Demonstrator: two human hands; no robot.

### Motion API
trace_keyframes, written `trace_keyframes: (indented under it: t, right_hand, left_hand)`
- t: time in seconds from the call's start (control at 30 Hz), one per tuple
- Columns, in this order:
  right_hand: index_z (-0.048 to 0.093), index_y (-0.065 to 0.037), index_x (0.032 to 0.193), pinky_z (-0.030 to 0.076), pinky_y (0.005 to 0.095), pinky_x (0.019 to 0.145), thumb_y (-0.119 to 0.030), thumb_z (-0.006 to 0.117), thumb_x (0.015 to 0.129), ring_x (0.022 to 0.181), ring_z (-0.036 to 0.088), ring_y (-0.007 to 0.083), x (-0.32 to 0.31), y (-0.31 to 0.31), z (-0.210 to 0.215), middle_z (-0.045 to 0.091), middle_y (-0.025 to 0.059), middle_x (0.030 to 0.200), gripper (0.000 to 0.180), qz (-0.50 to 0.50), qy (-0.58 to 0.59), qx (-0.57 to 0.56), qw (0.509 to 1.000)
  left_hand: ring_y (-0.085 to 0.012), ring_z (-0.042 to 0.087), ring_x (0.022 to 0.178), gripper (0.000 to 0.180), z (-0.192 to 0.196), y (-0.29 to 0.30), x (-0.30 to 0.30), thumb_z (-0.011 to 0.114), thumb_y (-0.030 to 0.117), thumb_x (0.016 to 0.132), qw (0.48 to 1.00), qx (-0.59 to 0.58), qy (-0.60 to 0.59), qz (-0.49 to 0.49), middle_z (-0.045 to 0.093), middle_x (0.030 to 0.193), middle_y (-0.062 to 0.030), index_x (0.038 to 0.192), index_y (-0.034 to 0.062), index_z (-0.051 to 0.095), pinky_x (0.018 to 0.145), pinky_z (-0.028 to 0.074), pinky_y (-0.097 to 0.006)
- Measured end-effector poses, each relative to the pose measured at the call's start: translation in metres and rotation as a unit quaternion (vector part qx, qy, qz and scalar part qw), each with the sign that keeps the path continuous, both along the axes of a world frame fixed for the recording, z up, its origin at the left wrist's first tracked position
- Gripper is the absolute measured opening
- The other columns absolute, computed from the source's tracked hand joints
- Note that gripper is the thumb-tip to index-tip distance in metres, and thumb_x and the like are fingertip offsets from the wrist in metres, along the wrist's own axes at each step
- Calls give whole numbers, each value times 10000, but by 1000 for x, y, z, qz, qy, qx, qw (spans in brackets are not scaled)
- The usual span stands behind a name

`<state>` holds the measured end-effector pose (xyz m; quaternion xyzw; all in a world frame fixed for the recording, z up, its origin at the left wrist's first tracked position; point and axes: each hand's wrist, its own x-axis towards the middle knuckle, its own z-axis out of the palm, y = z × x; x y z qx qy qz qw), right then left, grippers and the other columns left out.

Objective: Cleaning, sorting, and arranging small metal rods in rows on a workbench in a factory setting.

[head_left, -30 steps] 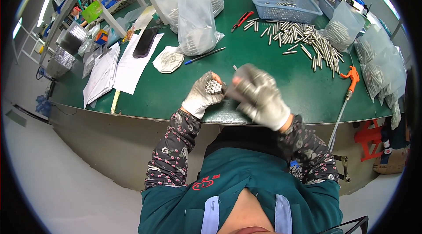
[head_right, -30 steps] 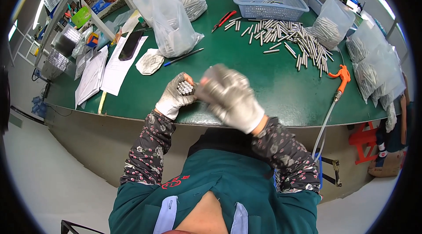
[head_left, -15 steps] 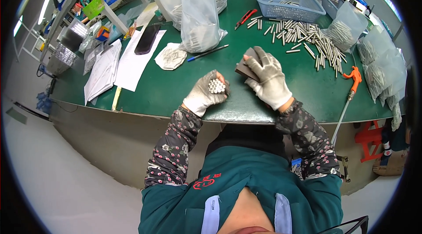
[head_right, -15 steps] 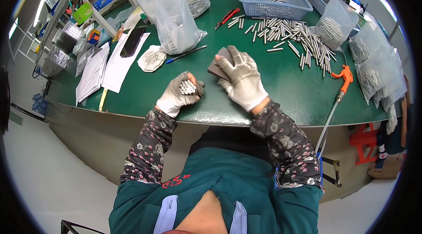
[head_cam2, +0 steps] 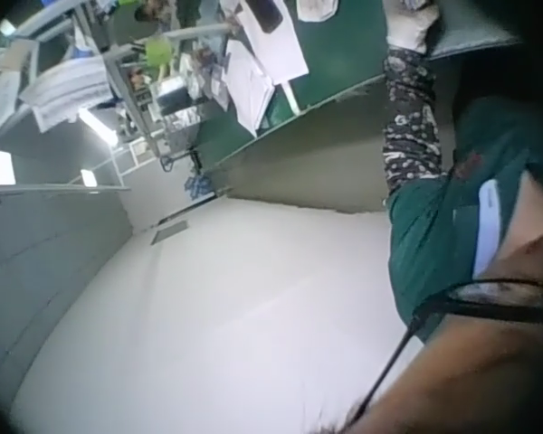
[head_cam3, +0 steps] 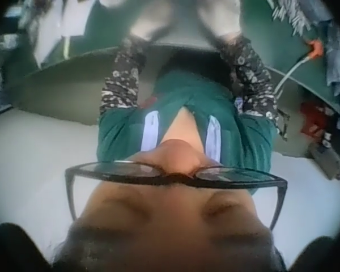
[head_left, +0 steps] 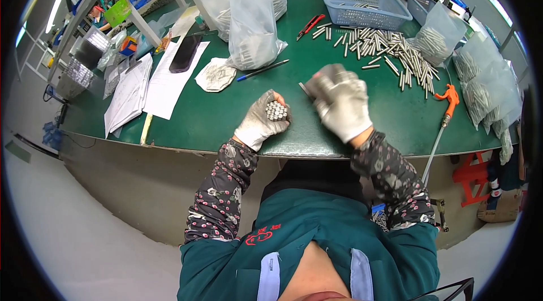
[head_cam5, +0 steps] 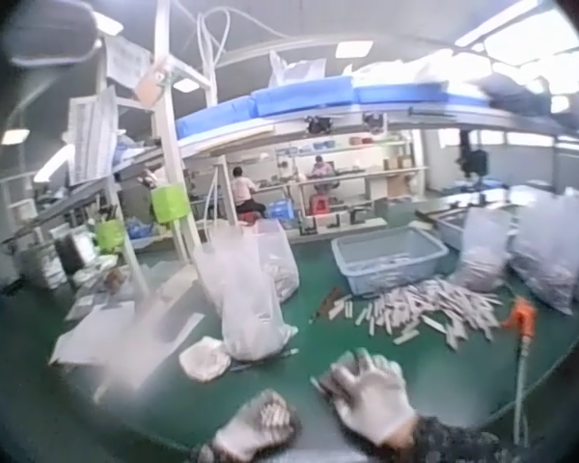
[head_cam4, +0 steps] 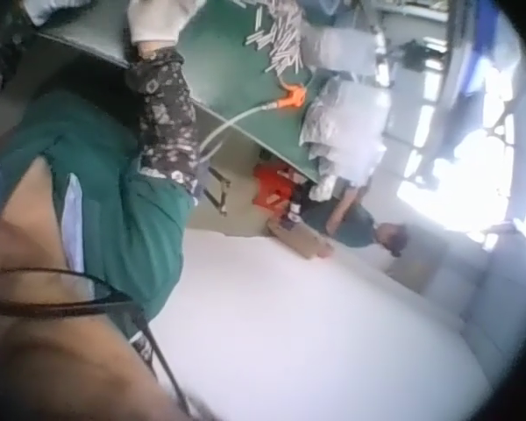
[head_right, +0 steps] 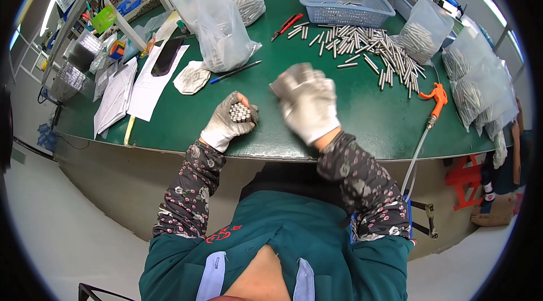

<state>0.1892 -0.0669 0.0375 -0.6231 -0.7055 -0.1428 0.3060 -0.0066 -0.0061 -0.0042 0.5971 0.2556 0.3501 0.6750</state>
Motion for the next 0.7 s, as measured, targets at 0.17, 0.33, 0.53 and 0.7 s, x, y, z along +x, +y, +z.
trace_keyframes:
  t: [0.17,0.33,0.53,0.7]
  right_hand:
    - [615,-111,1100,436,447,770,-246,628,708,956,551,355,-24,-21,-3,550,219,1110,414,210,17,31,977]
    - [640,-149,1015,429,415,716,-249,621,716,865,559,306,-3,-3,15,566,158,1004,316,9,-25,6,1000]
    - [633,-152,1005,414,411,742,-255,619,733,919,551,304,-11,-3,16,548,182,1057,291,22,-67,-25,997]
    - [663,-134,1003,430,437,764,-256,662,684,887,559,349,-26,-11,18,572,199,1036,342,250,11,5,968]
  left_hand:
    - [-77,546,759,402,1,-2,5,671,-97,633,1000,-4,4,18,550,819,3,938,75,475,703,468,-213]
    - [-68,536,781,411,-3,3,3,704,-47,629,996,53,56,34,520,828,14,953,72,481,703,472,-212]
    - [-78,533,815,457,-8,3,3,699,-40,630,999,34,36,7,514,884,3,1008,70,467,737,475,-229]
    - [-90,536,796,469,-12,4,7,697,-34,638,981,165,80,67,519,905,-9,1034,69,467,725,474,-233]
